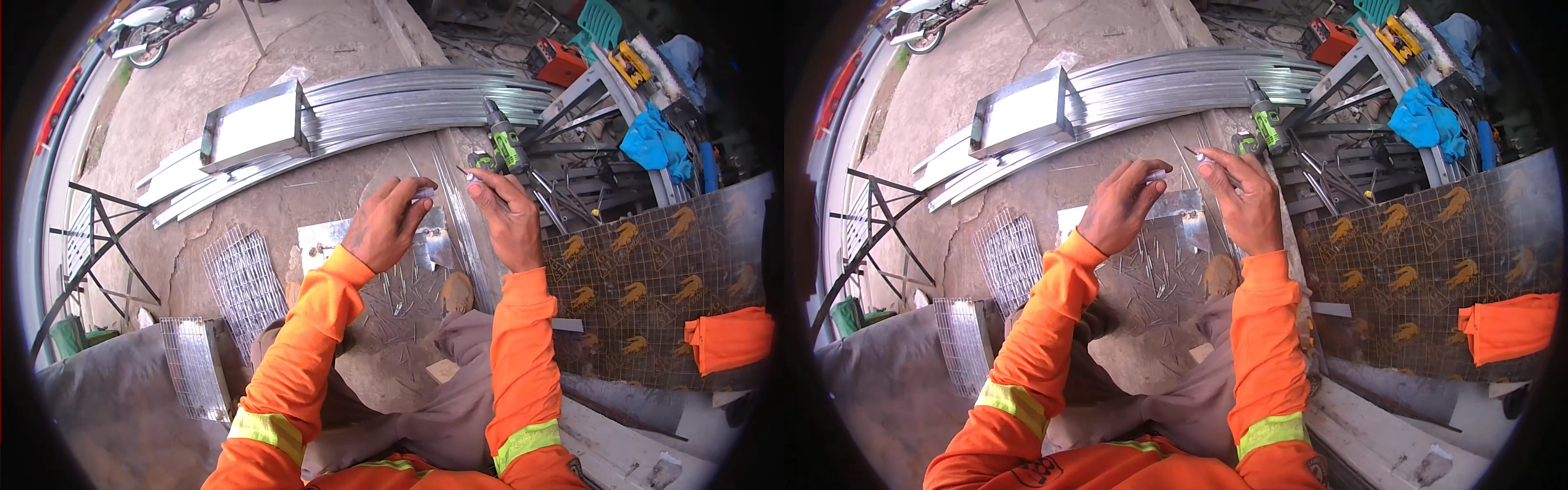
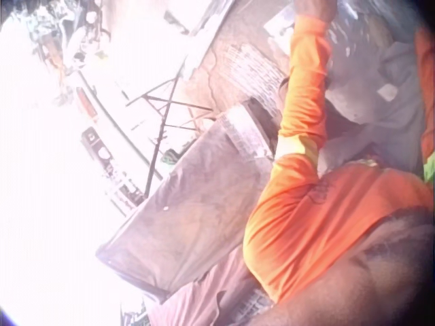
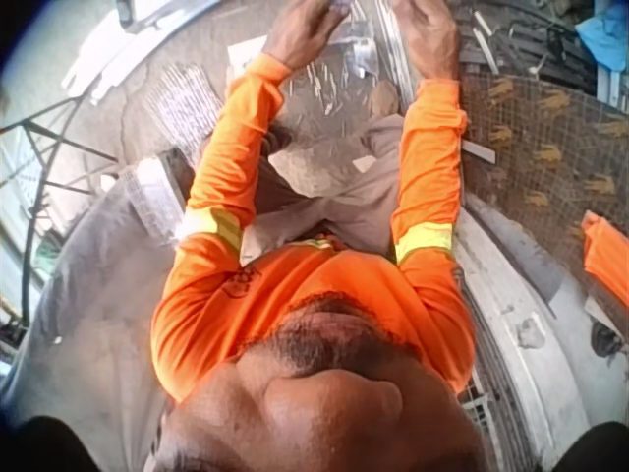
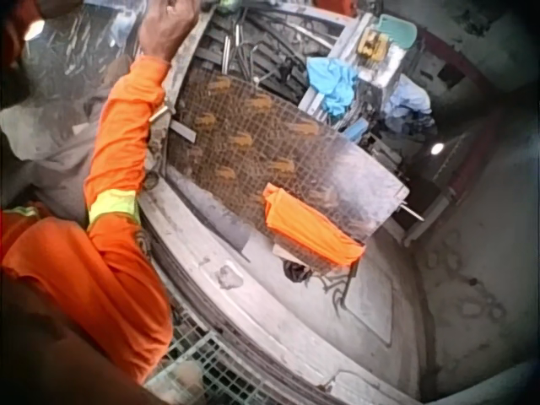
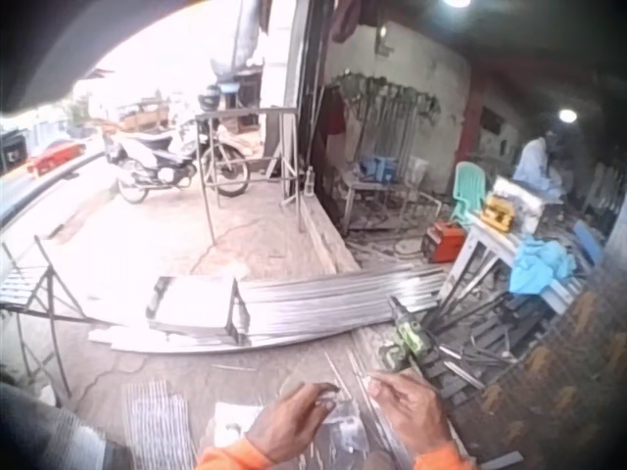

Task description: Measure and drill holes in a metal sheet for assembly.

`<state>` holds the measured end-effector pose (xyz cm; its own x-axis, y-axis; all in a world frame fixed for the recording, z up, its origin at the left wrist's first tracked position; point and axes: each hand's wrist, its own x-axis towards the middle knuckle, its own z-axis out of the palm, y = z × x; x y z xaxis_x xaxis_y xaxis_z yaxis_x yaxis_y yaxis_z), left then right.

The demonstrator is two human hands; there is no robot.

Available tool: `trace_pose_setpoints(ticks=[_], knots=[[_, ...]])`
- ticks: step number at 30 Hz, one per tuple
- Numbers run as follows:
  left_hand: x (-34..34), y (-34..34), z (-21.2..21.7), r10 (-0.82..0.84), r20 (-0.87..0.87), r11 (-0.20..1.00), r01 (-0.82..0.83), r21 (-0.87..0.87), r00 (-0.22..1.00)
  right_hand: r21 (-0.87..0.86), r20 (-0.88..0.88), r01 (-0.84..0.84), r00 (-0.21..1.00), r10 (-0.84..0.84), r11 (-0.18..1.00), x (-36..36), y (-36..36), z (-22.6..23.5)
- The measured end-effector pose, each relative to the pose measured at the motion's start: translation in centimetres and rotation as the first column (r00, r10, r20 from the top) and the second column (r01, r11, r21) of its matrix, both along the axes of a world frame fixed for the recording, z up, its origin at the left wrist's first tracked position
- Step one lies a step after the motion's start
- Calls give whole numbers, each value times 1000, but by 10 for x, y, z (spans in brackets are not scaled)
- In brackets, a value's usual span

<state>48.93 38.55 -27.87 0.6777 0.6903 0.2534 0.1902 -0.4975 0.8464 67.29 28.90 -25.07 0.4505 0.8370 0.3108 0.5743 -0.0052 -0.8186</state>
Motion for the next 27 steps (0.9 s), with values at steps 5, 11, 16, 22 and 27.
trace_pose_setpoints(ticks=[5, 11, 16, 22, 27], knots=[[-1, 4, 1, 8, -17, 998, -7, 56, 1000, -98, 174, -112, 976, 128, 989, 1, -3, -4], [2, 6, -7, 6, 6, 993, -7, 117, 1000, -87, 240, -111, 962, 129, 990, 8, -3, -8], [6, 0, -3, -34, -126, 990, 51, 129, 991, -182, 250, -137, 951, 180, 974, 8, -7, -7], [-5, -2, -19, -165, -7, 982, 165, 93, 986, -198, 216, -213, 943, 254, 957, -16, -6, -16], [8, -4, 6, -328, -51, 928, 311, -207, 943, -159, 278, -177, 936, 216, 971, -23, -17, -10]])
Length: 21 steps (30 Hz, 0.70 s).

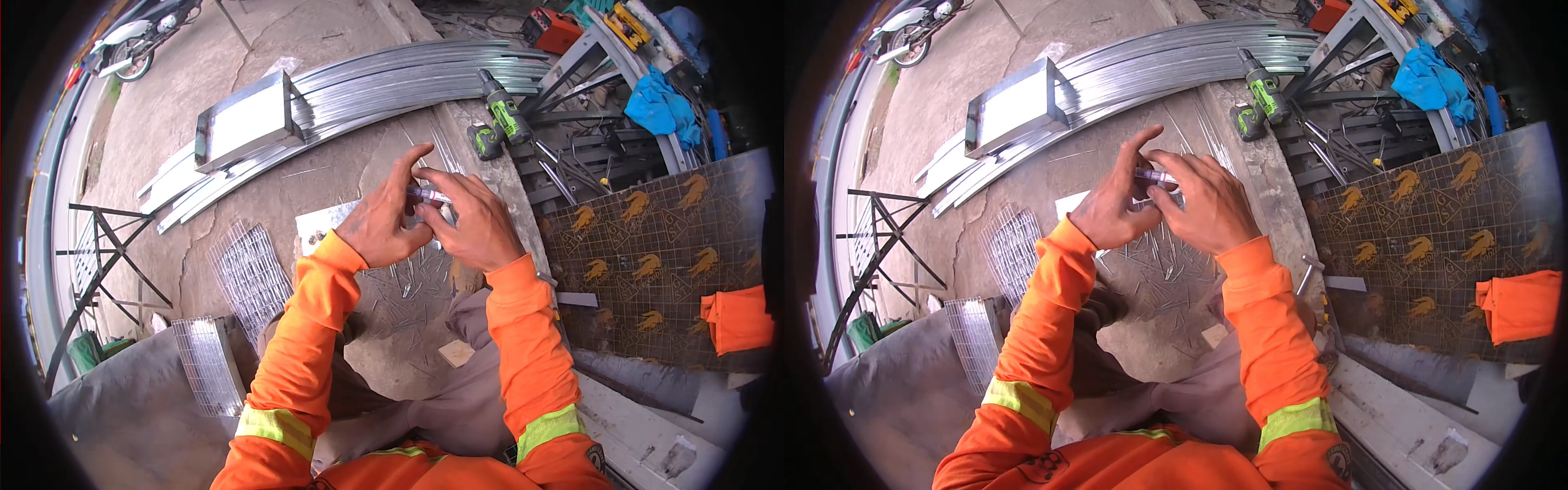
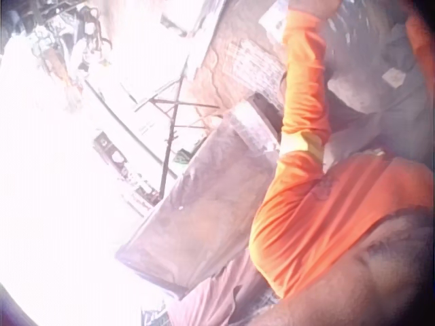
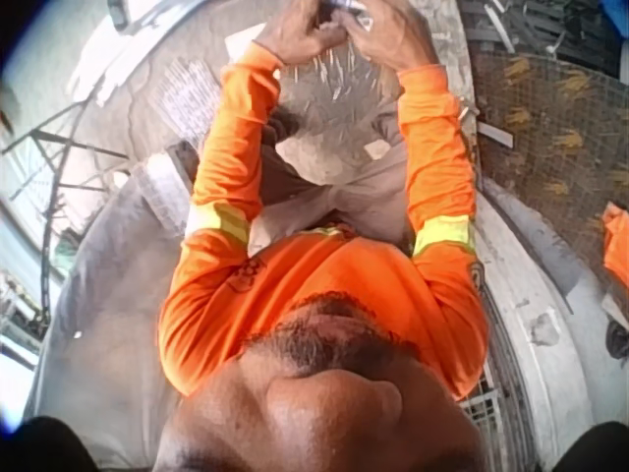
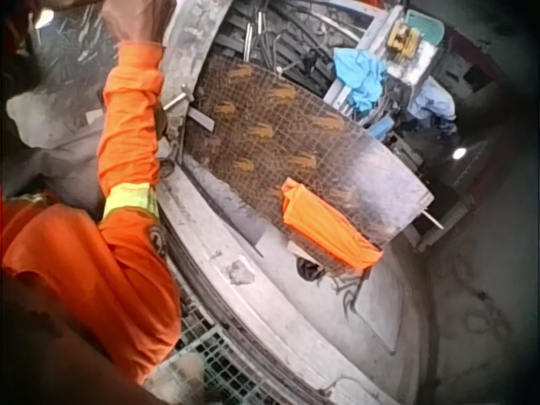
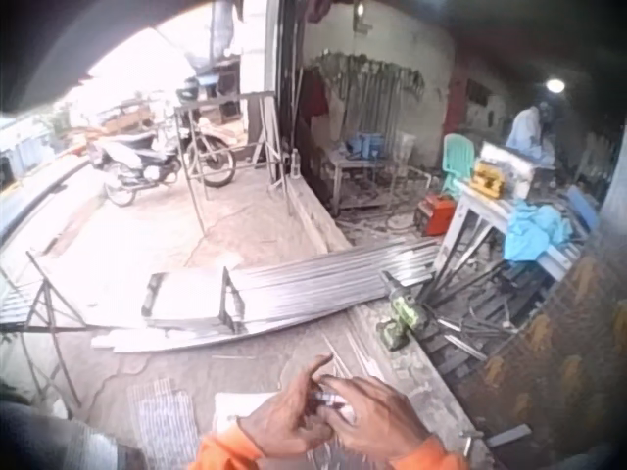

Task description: Measure and drill holes in a metal sheet for assembly.

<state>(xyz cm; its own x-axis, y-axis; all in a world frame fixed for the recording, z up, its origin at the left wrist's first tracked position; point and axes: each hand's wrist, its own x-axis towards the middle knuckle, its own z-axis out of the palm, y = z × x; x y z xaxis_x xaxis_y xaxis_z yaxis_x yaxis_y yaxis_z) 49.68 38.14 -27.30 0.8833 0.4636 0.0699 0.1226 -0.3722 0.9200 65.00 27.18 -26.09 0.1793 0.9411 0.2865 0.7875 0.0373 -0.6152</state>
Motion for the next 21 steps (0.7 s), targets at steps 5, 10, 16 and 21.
trace_pose_setpoints(ticks=[5, 10, 16, 21], knots=[[-12, 2, 3, 98, 217, 928, -10, -372, 971, 30, -112, -32, 993, 35, 999, -16, 19, -14], [9, 13, 5, 413, 207, 888, -343, -305, 887, 27, -426, 307, 865, -267, 951, 30, 18, -6], [-1, 28, -16, 474, 164, 871, -434, -229, 865, -35, -921, 350, 353, -166, 936, 66, 8, -1], [-1, 24, -19, 456, 133, 876, -418, -241, 880, 57, -930, 635, 314, -190, 770, 54, 12, 4]])
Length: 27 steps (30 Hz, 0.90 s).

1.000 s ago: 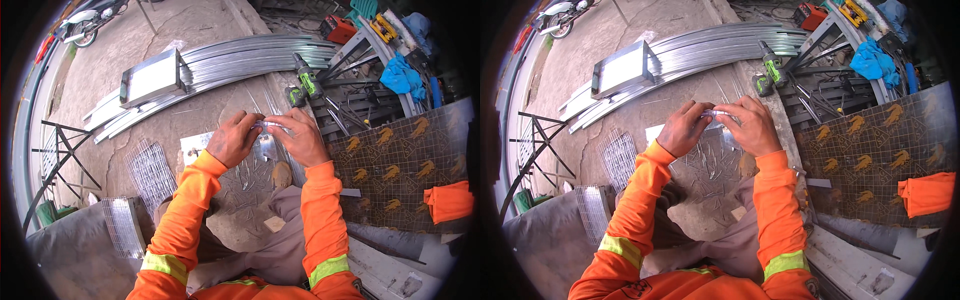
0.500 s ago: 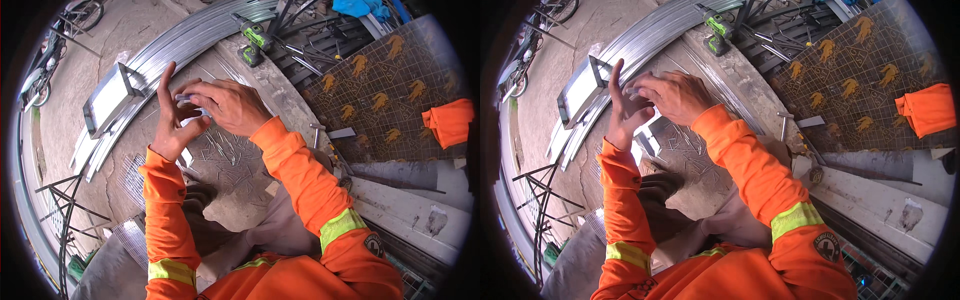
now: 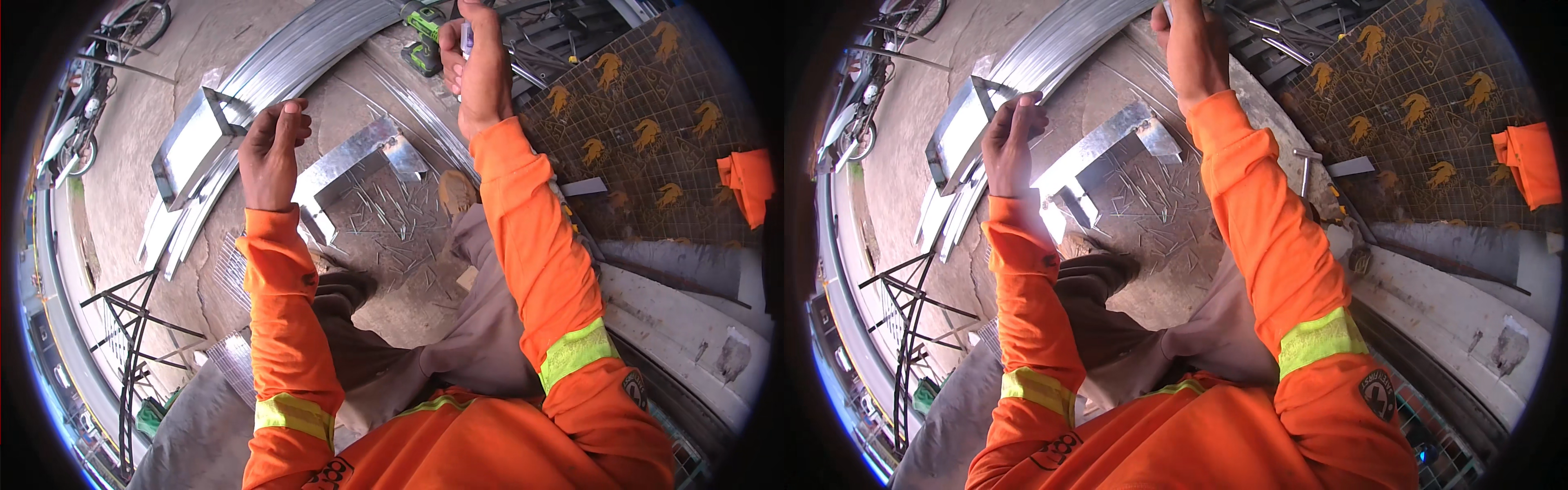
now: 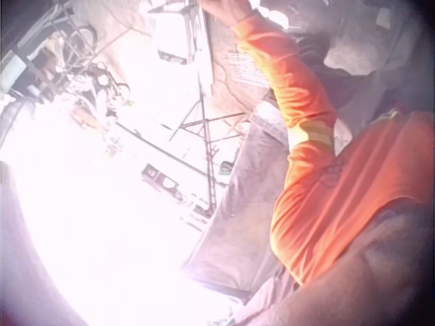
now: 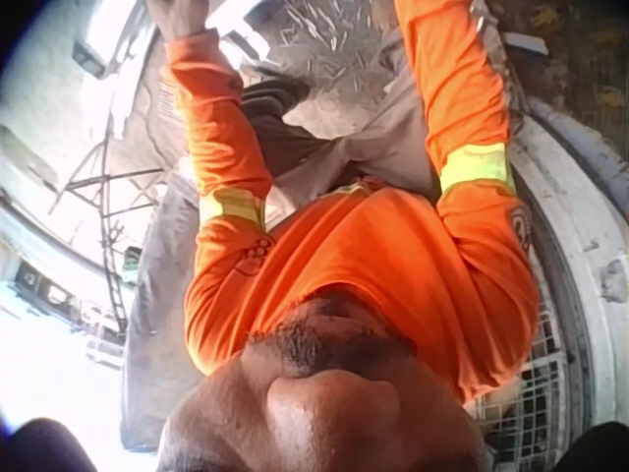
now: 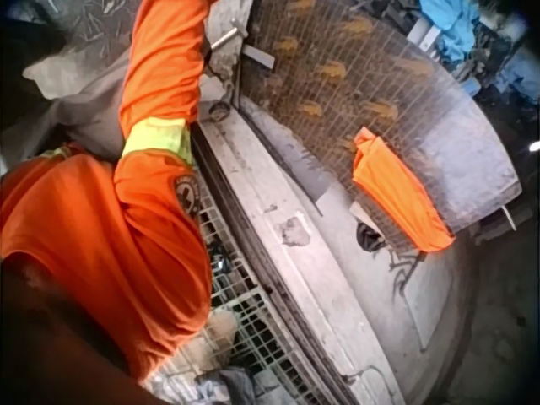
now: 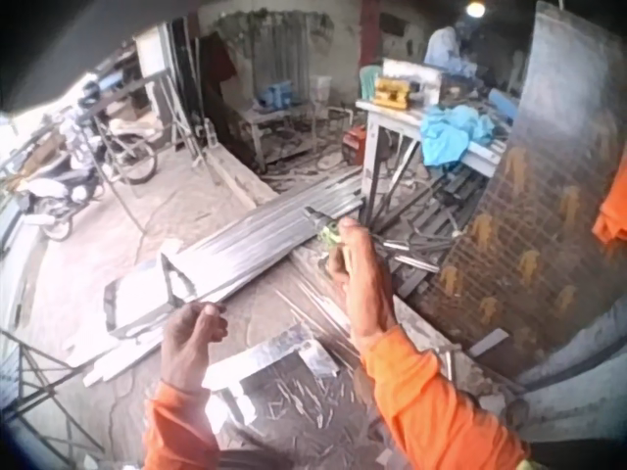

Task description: Measure and drill holes in a metal sheet for assembly.

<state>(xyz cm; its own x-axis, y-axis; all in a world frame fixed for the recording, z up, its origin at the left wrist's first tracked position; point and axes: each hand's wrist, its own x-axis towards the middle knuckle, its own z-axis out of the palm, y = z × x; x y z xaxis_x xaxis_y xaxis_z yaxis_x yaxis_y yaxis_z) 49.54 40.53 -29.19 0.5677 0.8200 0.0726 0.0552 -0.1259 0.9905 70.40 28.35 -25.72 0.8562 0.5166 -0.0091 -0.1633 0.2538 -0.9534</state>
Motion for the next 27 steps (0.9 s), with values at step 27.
trace_pose_setpoints(ticks=[27], knots=[[27, -27, -25, -156, -569, 827, 422, 372, 807, -966, 145, 191, 958, 248, -173, 163, -412, -309]])
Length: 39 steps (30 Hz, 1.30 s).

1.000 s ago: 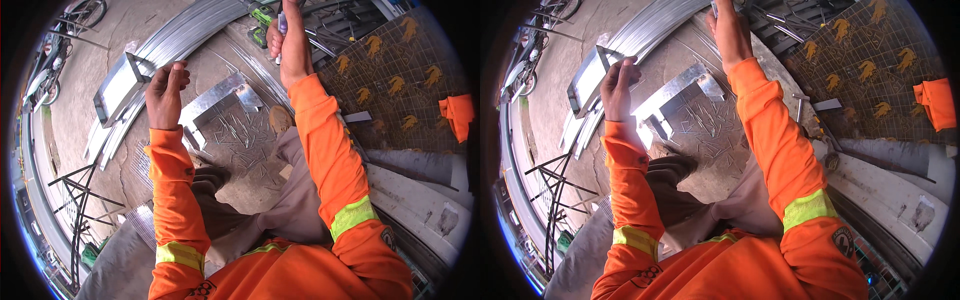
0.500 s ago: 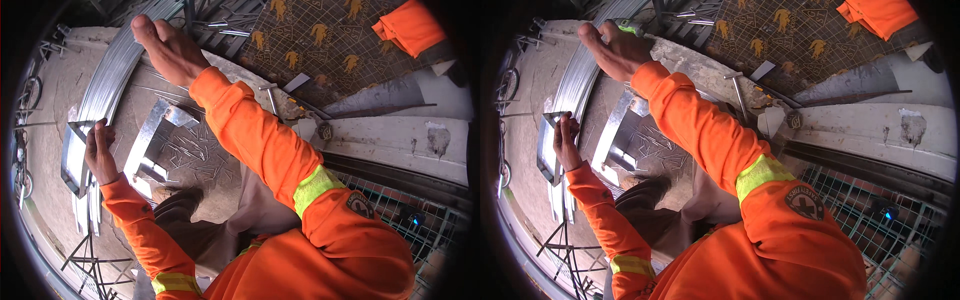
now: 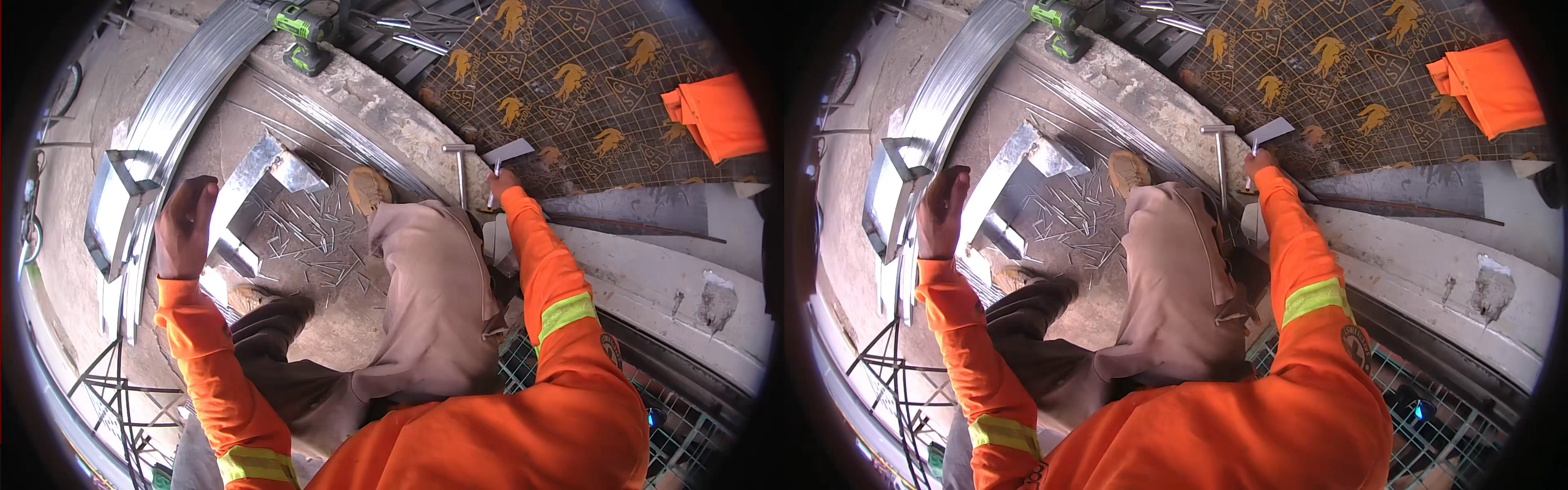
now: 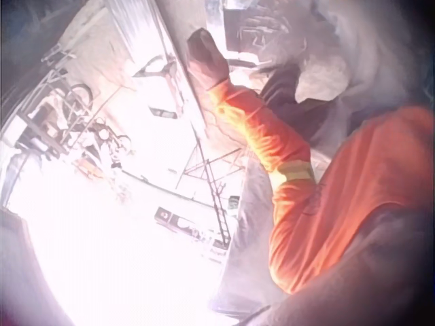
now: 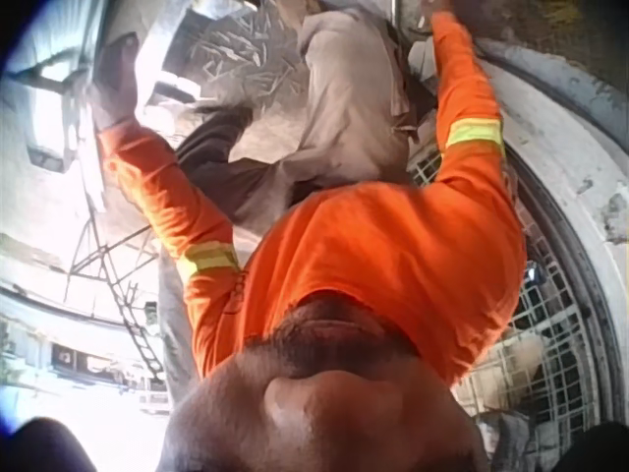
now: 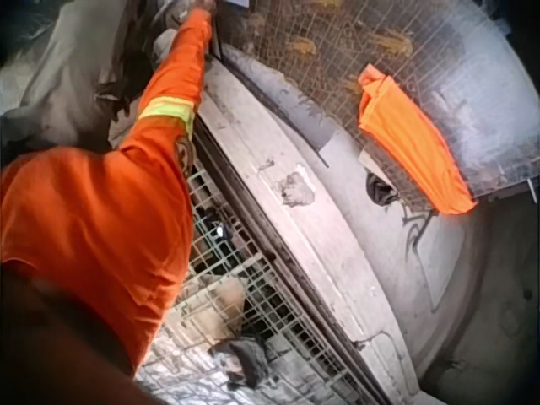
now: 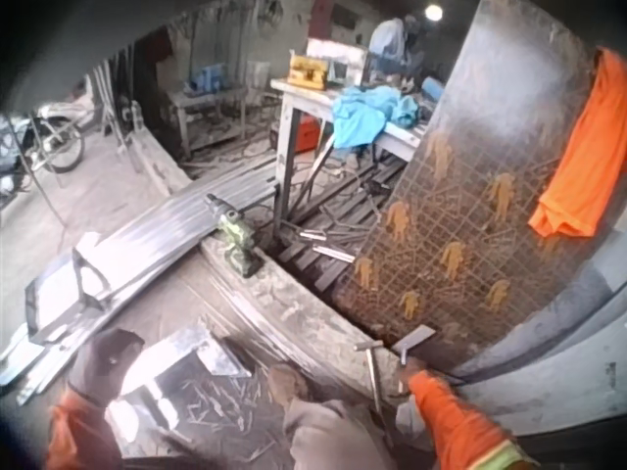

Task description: Measure and drill holes in a metal sheet for assembly.

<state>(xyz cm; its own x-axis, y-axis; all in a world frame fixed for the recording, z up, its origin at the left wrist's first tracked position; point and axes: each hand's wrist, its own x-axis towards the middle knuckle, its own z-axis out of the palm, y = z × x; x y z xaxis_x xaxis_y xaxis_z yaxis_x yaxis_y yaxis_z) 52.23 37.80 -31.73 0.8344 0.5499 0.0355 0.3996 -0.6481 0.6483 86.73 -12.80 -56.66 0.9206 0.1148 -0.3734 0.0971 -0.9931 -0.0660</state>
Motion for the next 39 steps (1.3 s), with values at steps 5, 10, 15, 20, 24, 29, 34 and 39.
trace_pose_setpoints(ticks=[5, 10, 15, 20, 24, 29, 34, 39], knots=[[-34, 14, -29, -248, -295, 958, 190, -213, 923, 62, -157, -2, 987, 12, 998, -16, 25, -36], [-12, 7, -25, -213, -338, 970, 158, -184, 917, -17, -136, -114, 985, 110, 993, 10, -15, -61], [-15, -2, -31, -213, -383, 977, 191, -94, 899, -205, -147, -126, 984, 97, 971, 4, 6, -57], [4, -54, -35, -313, -505, 944, 322, -71, 805, 1, -75, -422, 904, 421, 907, 41, 81, -10], [15, -111, -51, -501, -489, 859, 481, -177, 714, 338, -374, -332, 811, 450, 881, 35, 227, 59], [16, -142, -28, -702, -487, 697, 642, -319, 520, 383, -266, -572, 684, 679, 726, -11, 354, 94], [9, -128, -17, -744, -482, 660, 618, -427, 462, 224, -406, -411, 785, 468, 884, -106, 398, 49], [9, -118, -11, -673, -431, 738, 590, -328, 602, 333, -638, 106, 758, 140, 937, -147, 399, 32]])
